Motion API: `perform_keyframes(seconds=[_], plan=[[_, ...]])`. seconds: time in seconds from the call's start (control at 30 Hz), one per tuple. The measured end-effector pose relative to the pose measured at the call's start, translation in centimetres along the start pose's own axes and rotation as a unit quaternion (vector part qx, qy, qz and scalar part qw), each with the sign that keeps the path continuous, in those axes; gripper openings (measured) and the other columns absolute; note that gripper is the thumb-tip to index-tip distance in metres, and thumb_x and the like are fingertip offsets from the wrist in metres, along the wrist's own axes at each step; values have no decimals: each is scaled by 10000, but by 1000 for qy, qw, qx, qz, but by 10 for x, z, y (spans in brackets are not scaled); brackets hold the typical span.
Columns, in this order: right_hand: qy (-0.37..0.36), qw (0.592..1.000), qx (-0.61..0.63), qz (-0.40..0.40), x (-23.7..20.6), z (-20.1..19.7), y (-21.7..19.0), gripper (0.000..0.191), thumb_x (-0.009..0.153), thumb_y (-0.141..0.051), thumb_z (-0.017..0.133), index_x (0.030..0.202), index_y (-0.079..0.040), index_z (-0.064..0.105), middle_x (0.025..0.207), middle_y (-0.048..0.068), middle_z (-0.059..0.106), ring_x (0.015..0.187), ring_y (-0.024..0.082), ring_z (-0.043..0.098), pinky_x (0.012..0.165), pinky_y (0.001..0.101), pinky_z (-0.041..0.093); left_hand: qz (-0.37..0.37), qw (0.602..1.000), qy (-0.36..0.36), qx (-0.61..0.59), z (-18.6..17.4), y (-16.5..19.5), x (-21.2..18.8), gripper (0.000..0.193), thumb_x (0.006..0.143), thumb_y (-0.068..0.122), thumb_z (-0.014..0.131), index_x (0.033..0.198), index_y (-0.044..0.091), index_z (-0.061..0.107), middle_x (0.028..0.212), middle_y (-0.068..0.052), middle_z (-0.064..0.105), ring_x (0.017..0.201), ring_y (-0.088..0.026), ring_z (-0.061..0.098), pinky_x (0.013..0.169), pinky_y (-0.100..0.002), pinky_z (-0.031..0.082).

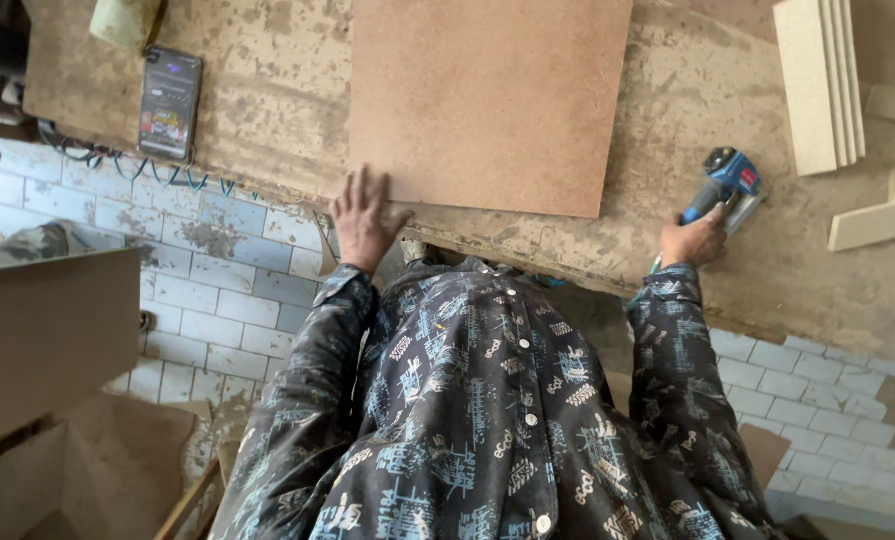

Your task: The person positions a square hardboard panel on a workbench, aligns wooden strips along its edges, and uses a pneumatic nail gun to fasten the strips to the panel. They pick up and reposition strips, adjust the panel, and move around the bench while fitting pieces together.

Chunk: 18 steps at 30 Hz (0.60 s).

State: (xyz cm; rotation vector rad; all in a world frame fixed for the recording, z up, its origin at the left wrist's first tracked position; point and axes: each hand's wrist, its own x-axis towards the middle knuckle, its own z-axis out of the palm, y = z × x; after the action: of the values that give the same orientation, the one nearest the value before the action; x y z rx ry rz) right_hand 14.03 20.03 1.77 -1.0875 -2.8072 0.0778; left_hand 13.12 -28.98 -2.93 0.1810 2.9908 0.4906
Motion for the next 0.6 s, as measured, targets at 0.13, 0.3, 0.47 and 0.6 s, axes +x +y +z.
perform_keyframes(seconds=[0.13,0.3,0.47,0.6], plan=[[-95,990,53,91,18,0,1,864,721,-216,780,1476,-29,404,1194,267,671,1036,476,649,980,545,470,96,995,-23,35,12,24,6,830,922,661,626,1570,190,409,1659,-172,240,1516,-383,202,1179,-609,204],[-177,905,388,7,-15,0,16,408,898,-201,822,1175,46,653,1080,147,727,929,267,689,811,431,574,112,991,60,-36,18,30,5,633,948,535,681,1454,169,574,1602,-150,423,1512,-384,306,1207,-575,249],[-414,794,421,-143,-85,5,-34,267,800,-111,733,1043,-46,643,815,41,673,624,126,644,577,305,547,131,979,139,-76,17,21,6,433,967,425,728,1328,190,684,1541,-92,514,1472,-318,408,1189,-528,301],[-460,756,391,-254,-124,17,-109,238,826,-152,726,1012,-28,644,754,31,657,591,126,641,545,300,525,135,976,150,-84,22,15,8,399,949,405,746,1290,202,705,1524,-79,532,1460,-302,427,1174,-524,320]])
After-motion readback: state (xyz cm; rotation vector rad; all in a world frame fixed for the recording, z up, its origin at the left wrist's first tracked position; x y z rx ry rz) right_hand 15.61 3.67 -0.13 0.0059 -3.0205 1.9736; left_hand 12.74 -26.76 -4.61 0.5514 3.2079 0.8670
